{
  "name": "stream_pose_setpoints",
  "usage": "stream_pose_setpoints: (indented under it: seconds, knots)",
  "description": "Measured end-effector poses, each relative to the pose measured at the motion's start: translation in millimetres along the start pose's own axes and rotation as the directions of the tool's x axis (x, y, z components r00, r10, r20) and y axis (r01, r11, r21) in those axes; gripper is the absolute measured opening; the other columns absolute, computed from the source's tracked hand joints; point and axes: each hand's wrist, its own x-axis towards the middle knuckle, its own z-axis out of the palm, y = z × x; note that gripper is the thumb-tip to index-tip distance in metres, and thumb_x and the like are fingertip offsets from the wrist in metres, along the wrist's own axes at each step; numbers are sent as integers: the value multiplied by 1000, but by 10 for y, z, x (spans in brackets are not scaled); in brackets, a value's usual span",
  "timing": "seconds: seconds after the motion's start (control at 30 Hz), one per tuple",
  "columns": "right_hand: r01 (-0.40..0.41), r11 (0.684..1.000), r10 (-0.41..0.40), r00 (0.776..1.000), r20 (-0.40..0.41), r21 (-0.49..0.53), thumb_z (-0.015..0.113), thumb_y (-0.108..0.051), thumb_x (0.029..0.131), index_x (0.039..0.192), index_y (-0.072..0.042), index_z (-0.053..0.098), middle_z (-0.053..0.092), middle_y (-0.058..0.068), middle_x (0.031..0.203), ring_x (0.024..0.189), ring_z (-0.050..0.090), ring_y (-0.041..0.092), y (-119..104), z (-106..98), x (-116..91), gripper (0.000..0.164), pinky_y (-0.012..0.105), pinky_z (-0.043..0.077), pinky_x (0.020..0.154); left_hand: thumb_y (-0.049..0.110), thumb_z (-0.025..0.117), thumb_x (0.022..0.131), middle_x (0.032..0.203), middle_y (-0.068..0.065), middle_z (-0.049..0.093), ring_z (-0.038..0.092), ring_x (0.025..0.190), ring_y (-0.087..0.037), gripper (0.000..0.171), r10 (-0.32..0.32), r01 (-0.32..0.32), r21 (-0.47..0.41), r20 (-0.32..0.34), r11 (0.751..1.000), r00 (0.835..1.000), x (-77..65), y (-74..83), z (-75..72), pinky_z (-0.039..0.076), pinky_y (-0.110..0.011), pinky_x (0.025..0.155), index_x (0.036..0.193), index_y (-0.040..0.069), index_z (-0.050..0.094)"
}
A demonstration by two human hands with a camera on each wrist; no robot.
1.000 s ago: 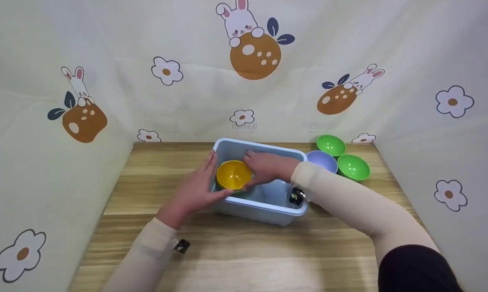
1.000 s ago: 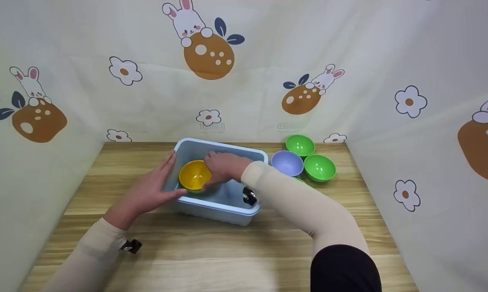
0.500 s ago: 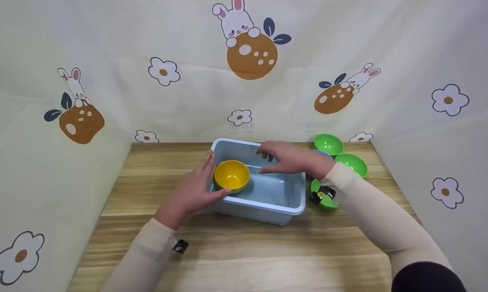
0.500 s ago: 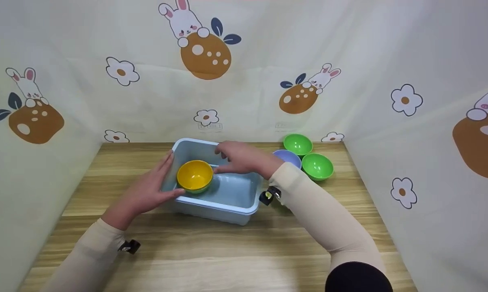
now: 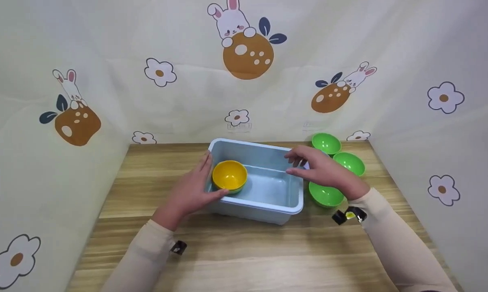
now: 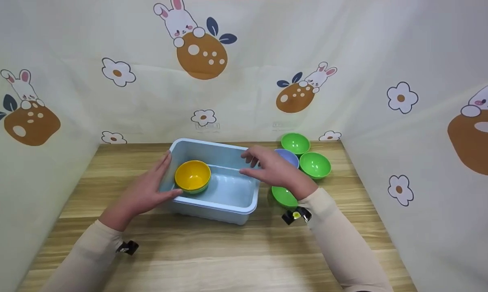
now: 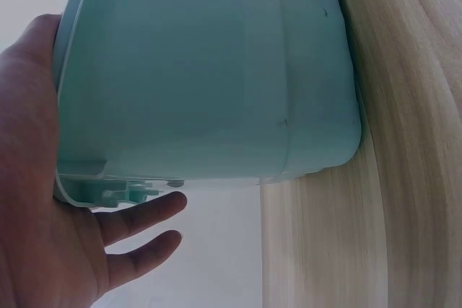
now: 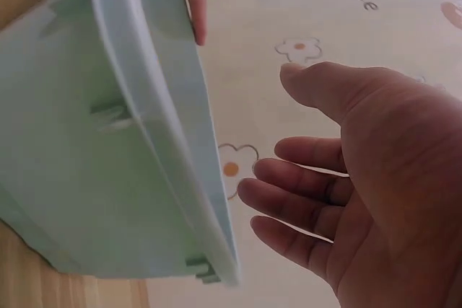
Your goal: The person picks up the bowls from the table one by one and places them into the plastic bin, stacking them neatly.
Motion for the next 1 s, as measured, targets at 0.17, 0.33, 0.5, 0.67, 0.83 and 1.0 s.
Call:
stream_pose_setpoints:
  seconds: [0.17, 0.33, 0.5, 0.67, 0.83, 1.0]
  knots:
    - [13, 998, -8, 996, -83, 61, 82, -23, 103, 136, -6, 72, 75, 6, 116, 104, 71, 20, 154, -3, -227, 38, 36, 61, 91, 78, 71, 92, 186, -3, 4, 31, 164, -42, 124, 9, -9, -13, -14, 1000, 1000, 0, -5, 21, 37, -66, 124, 179, 12, 11]
    - [-14, 993, 34, 985, -171, 116, 80, -14, 104, 133, 0, 72, 76, 10, 112, 101, 71, 20, 291, 20, -454, 34, 27, 60, 88, 80, 70, 92, 187, -3, 3, 30, 165, -42, 125, 14, -14, -1, -16, 1000, 1000, 10, -12, 40, 37, -67, 124, 179, 11, 11]
    - [-66, 981, 109, 966, -236, 182, 79, -10, 104, 132, 0, 72, 77, 14, 114, 101, 72, 19, 384, 56, -656, 31, 25, 59, 91, 81, 69, 92, 187, -3, 3, 30, 165, -43, 125, 3, -3, 2, -13, 1000, 1000, -2, -5, 27, 36, -67, 124, 179, 12, 11]
    - [-95, 973, 154, 947, -281, 212, 79, -9, 104, 132, 1, 73, 76, 13, 113, 101, 71, 17, 459, 89, -807, 30, 22, 58, 91, 80, 69, 93, 186, -3, 3, 29, 165, -43, 124, 5, -5, 7, -11, 1000, 1000, -11, 0, 12, 36, -67, 125, 179, 12, 11]
    - [-135, 968, 199, 926, -320, 213, 78, -11, 105, 133, 0, 73, 75, 10, 113, 102, 69, 17, 519, 114, -923, 31, 21, 57, 91, 81, 70, 92, 186, -3, 3, 28, 166, -41, 125, 5, -5, 5, -15, 1000, 1000, 1, -3, 19, 35, -66, 125, 179, 12, 11]
    - [-171, 967, 230, 910, -346, 191, 78, -12, 105, 134, 0, 73, 75, 10, 114, 102, 68, 15, 583, 146, -1009, 32, 22, 57, 90, 80, 70, 92, 187, -3, 3, 28, 165, -42, 125, 1, -1, 2, -15, 1000, 1000, 9, -13, 26, 36, -66, 125, 179, 12, 11]
